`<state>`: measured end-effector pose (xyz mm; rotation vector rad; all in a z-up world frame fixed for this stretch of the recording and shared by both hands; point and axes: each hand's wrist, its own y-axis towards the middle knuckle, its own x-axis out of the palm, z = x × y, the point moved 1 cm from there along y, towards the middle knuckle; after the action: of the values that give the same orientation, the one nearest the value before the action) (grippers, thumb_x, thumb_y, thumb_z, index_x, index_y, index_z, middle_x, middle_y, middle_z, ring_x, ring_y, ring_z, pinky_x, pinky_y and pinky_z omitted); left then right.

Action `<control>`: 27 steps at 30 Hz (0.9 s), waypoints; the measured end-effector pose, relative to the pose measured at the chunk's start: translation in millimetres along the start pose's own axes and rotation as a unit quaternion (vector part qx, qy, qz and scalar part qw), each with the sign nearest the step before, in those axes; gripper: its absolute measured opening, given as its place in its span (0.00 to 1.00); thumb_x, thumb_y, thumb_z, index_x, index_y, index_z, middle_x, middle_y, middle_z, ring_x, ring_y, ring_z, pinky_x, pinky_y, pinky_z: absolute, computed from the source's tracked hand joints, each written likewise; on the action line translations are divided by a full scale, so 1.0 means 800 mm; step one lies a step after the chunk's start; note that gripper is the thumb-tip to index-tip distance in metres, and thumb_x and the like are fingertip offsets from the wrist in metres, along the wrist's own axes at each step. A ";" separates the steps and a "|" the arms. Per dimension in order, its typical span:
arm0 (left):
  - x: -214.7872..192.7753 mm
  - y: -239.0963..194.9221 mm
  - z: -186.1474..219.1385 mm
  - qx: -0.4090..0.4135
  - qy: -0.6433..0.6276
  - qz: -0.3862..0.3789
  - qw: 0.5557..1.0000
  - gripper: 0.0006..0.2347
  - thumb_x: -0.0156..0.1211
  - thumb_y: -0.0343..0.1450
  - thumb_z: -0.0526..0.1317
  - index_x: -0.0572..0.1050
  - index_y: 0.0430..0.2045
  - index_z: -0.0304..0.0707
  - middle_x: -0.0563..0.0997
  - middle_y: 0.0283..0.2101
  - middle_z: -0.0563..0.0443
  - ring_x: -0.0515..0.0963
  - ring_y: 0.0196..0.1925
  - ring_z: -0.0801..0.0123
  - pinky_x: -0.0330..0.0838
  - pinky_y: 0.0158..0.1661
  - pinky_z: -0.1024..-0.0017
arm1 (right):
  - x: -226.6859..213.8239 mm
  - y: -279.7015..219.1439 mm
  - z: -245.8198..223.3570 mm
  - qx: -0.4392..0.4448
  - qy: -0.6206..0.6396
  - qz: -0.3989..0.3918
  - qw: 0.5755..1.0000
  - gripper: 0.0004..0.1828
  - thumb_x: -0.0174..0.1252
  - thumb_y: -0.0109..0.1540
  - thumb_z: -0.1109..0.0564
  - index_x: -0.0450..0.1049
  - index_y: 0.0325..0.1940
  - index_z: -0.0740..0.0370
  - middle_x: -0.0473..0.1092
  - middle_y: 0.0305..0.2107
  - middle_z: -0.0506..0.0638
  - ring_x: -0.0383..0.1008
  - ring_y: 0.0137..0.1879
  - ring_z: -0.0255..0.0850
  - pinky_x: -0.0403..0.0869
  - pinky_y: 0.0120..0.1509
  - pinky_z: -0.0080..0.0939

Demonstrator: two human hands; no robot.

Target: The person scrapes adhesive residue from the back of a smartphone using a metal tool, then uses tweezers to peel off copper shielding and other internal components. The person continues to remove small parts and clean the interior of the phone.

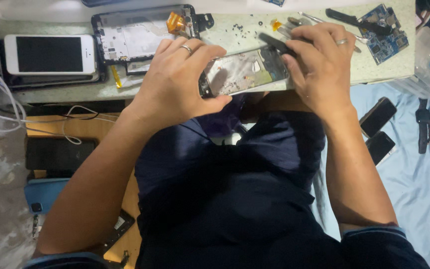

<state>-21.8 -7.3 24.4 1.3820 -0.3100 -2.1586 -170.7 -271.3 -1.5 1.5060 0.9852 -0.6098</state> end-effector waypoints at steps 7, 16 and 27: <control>-0.009 -0.011 0.012 0.020 0.037 0.006 0.999 0.28 0.80 0.61 0.46 0.75 0.52 0.34 0.77 0.52 0.45 0.74 0.56 0.54 0.65 0.60 0.60 | 0.019 0.000 0.011 0.013 0.022 0.023 0.999 0.09 0.71 0.67 0.62 0.78 0.49 0.62 0.74 0.51 0.48 0.68 0.60 0.48 0.62 0.67 0.48; 0.009 -0.048 0.032 -0.028 0.037 0.094 0.994 0.29 0.83 0.62 0.43 0.73 0.54 0.35 0.76 0.55 0.46 0.75 0.58 0.54 0.70 0.60 0.60 | 0.006 -0.012 -0.019 0.075 0.092 0.149 0.982 0.05 0.64 0.70 0.70 0.77 0.49 0.68 0.75 0.48 0.56 0.75 0.55 0.51 0.73 0.61 0.47; 0.057 -0.044 0.097 -0.148 0.025 0.171 0.974 0.36 0.82 0.57 0.43 0.69 0.59 0.29 0.72 0.52 0.36 0.72 0.54 0.45 0.70 0.58 0.54 | 0.021 -0.045 -0.121 0.385 0.661 0.120 0.632 0.17 0.58 0.69 0.64 0.67 0.62 0.70 0.75 0.49 0.54 0.78 0.52 0.40 0.81 0.57 0.43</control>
<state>-116.8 -11.8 7.5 1.1201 -0.1807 -1.7996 -207.2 -174.7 -16.4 2.9300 1.6229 0.5774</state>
